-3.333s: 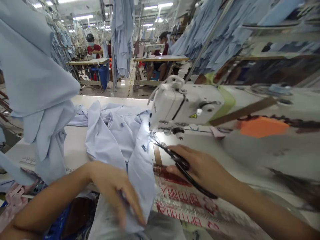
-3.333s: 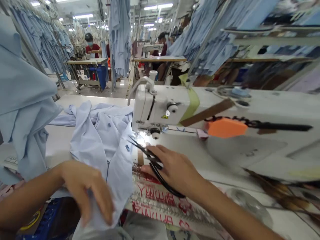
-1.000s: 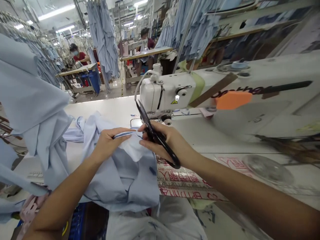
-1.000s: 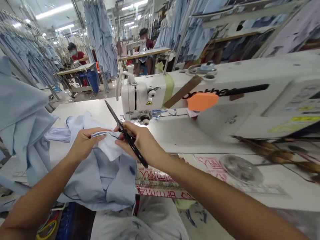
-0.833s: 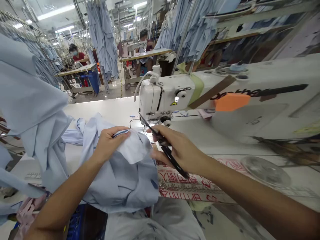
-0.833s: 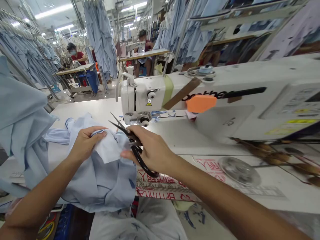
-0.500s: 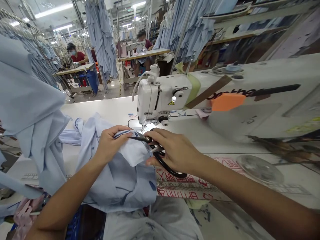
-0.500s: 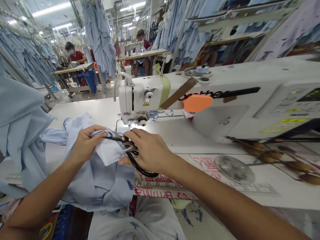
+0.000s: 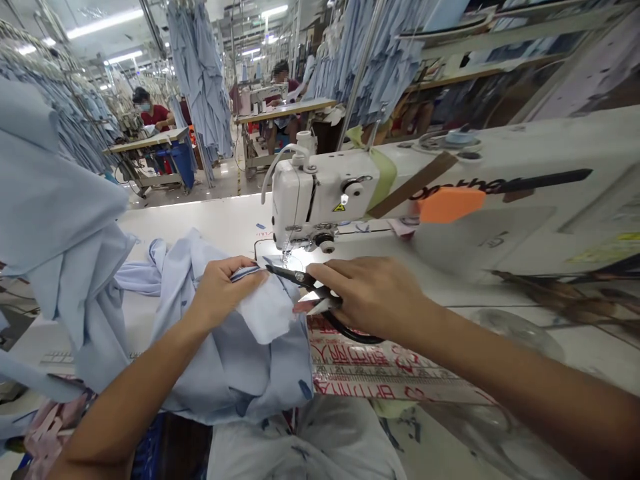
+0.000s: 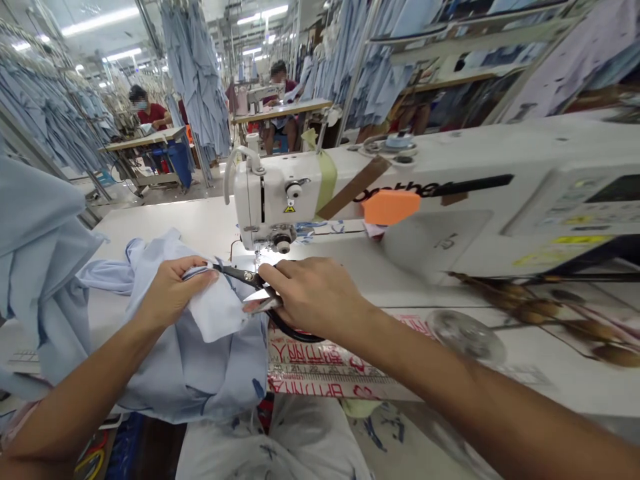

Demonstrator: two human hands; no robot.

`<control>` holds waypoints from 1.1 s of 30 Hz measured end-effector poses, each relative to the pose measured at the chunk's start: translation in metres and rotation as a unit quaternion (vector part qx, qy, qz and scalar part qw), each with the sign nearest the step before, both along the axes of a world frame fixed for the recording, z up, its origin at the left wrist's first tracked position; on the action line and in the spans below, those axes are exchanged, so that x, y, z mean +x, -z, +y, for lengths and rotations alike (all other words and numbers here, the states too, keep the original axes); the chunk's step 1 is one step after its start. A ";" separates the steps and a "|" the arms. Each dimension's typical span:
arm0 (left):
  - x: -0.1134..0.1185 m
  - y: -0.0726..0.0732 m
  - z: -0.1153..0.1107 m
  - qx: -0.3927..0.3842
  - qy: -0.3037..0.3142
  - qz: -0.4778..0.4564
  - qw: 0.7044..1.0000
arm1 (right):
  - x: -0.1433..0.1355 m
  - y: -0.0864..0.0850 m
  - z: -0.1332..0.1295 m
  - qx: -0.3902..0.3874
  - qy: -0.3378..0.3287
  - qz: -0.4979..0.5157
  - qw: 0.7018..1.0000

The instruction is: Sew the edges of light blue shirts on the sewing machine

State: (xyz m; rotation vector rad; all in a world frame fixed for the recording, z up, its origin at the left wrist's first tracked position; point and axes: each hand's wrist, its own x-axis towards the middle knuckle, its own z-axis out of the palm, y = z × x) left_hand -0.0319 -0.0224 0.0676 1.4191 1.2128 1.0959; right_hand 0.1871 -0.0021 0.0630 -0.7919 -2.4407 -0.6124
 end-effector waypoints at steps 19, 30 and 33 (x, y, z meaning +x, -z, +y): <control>0.008 0.002 -0.006 0.029 -0.010 -0.018 0.999 | 0.003 0.008 -0.015 -0.163 0.025 0.046 0.985; 0.024 0.005 -0.008 -0.008 -0.097 -0.112 0.989 | -0.002 0.015 -0.010 -0.055 0.042 0.067 0.995; 0.021 0.005 -0.005 -0.015 -0.083 -0.098 0.992 | 0.007 0.017 -0.008 -0.040 0.048 0.075 0.995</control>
